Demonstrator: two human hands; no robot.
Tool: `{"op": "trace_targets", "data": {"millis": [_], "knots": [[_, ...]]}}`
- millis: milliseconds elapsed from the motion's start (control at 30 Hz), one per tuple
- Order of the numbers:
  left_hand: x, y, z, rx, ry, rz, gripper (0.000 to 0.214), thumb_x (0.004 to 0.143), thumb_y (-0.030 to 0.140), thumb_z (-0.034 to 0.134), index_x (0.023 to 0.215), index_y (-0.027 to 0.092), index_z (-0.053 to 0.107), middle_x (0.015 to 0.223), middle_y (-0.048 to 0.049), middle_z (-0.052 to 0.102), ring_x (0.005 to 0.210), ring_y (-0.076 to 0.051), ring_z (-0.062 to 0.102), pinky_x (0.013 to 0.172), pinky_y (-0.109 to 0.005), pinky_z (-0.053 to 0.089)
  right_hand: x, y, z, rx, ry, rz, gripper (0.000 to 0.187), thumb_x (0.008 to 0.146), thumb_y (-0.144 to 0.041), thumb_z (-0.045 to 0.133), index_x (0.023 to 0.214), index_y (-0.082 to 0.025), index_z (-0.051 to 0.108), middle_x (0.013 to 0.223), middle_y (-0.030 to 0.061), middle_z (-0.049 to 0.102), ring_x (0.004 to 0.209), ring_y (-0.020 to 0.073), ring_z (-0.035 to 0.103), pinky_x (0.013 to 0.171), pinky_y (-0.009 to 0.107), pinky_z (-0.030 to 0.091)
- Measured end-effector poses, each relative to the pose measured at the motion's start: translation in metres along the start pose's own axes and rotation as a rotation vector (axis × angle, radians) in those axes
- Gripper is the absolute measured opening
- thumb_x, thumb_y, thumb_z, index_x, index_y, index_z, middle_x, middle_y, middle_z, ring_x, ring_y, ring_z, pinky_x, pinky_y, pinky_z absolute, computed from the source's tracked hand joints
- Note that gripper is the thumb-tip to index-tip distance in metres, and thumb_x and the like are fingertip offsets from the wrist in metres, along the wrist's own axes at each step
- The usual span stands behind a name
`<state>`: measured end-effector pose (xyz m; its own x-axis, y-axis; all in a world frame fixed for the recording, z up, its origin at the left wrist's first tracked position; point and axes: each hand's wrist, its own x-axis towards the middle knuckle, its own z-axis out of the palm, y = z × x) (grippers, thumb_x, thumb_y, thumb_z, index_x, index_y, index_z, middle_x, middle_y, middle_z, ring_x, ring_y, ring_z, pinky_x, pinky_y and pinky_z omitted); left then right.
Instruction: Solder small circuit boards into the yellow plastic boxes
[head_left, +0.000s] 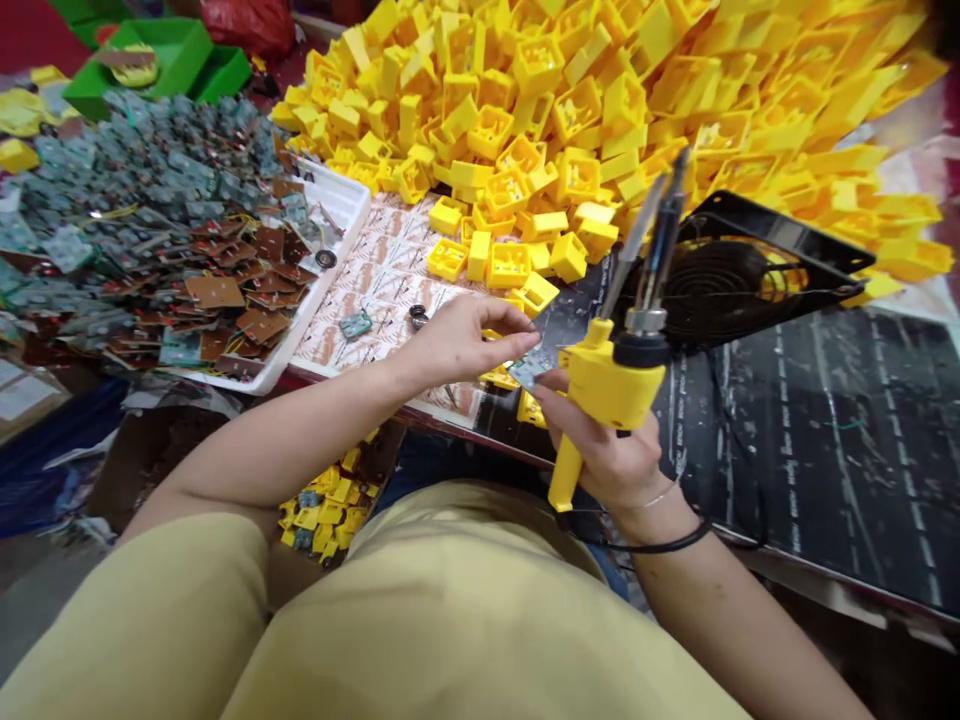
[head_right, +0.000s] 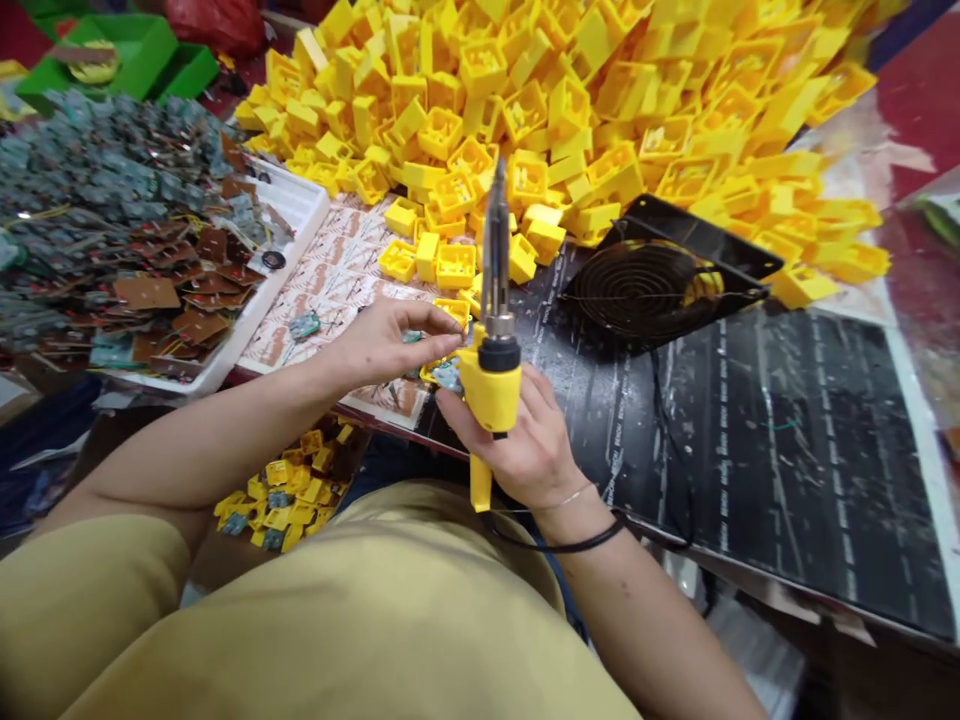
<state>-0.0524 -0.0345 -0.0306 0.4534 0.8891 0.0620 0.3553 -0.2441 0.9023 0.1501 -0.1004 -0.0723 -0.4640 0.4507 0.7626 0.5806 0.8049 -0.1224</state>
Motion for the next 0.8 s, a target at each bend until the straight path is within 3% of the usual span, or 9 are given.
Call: {"op": "trace_targets", "data": {"millis": [100,167,233,333,400,467,633,733,800], "knots": [[0.002,-0.001,0.001,-0.287,0.012,-0.044,0.020,0.078,0.034,0.072,0.081,0.014,0.069,0.080,-0.0042,0.076,0.077,-0.014,0.070,0.075,-0.027,0.055,0.001,-0.002,-0.006,0.007,0.002,0.013,0.056,0.084,-0.007,0.074,0.132,-0.030,0.057,0.107,0.0024,0.074,0.103,0.0219,0.073,0.095,0.038,0.061],[-0.001,0.004,-0.010,-0.305,-0.025,-0.074,0.019,0.078,0.033,0.072,0.079,0.015,0.068,0.077,-0.0023,0.073,0.072,-0.013,0.068,0.073,-0.027,0.054,0.000,0.000,-0.016,0.031,-0.026,0.071,0.062,0.082,-0.012,0.079,0.137,-0.024,0.052,0.120,0.0095,0.073,0.113,0.0251,0.071,0.098,0.039,0.060],[-0.007,0.012,-0.026,-0.151,-0.138,-0.074,0.016,0.080,0.032,0.071,0.080,0.016,0.069,0.076,-0.0013,0.073,0.071,-0.012,0.067,0.072,-0.028,0.053,-0.005,0.004,-0.026,0.082,-0.088,0.151,0.067,0.082,-0.024,0.082,0.140,-0.020,0.047,0.127,0.0162,0.069,0.121,0.0302,0.067,0.101,0.045,0.059],[-0.018,0.020,-0.041,0.298,-0.292,0.009,0.010,0.082,0.026,0.067,0.082,0.020,0.074,0.078,0.0000,0.076,0.074,-0.014,0.067,0.081,-0.032,0.052,-0.015,0.008,-0.032,0.156,-0.188,0.220,0.065,0.086,-0.032,0.079,0.140,-0.021,0.046,0.125,0.0158,0.070,0.118,0.0318,0.069,0.095,0.048,0.062],[-0.025,0.021,-0.038,0.620,-0.275,0.098,0.013,0.084,0.022,0.064,0.083,0.021,0.076,0.078,-0.0009,0.077,0.080,-0.018,0.068,0.096,-0.041,0.047,-0.021,0.005,-0.028,0.170,-0.197,0.223,0.058,0.089,-0.026,0.075,0.139,-0.023,0.046,0.123,0.0123,0.071,0.113,0.0283,0.071,0.090,0.044,0.063],[-0.031,0.017,-0.029,0.801,-0.251,0.161,0.016,0.087,0.021,0.061,0.082,0.021,0.076,0.078,-0.0027,0.077,0.086,-0.020,0.068,0.104,-0.047,0.041,-0.024,-0.002,-0.018,0.171,-0.181,0.224,0.054,0.090,-0.022,0.072,0.138,-0.025,0.047,0.118,0.0085,0.073,0.111,0.0252,0.072,0.089,0.040,0.063],[-0.037,0.008,-0.012,0.782,-0.252,0.125,0.022,0.090,0.026,0.056,0.085,0.019,0.076,0.081,-0.0044,0.077,0.085,-0.021,0.066,0.103,-0.047,0.038,-0.013,-0.011,-0.007,0.139,-0.125,0.223,0.047,0.089,-0.033,0.075,0.130,-0.021,0.055,0.098,0.0042,0.075,0.092,0.0220,0.075,0.087,0.038,0.062],[-0.037,0.009,-0.011,0.772,-0.250,0.104,0.021,0.089,0.026,0.057,0.085,0.019,0.076,0.081,-0.0042,0.077,0.084,-0.021,0.064,0.102,-0.047,0.036,-0.007,-0.010,-0.022,0.104,-0.044,0.262,0.043,0.084,-0.031,0.081,0.121,-0.022,0.061,0.093,0.0028,0.076,0.078,0.0171,0.073,0.079,0.031,0.060],[-0.037,0.010,-0.012,0.787,-0.261,0.107,0.020,0.088,0.025,0.057,0.083,0.019,0.076,0.078,-0.0036,0.076,0.083,-0.020,0.063,0.102,-0.047,0.035,-0.007,-0.011,-0.041,0.093,-0.014,0.292,0.027,0.088,-0.032,0.077,0.111,-0.024,0.065,0.078,-0.0023,0.074,0.063,0.0115,0.067,0.067,0.023,0.056]]}}
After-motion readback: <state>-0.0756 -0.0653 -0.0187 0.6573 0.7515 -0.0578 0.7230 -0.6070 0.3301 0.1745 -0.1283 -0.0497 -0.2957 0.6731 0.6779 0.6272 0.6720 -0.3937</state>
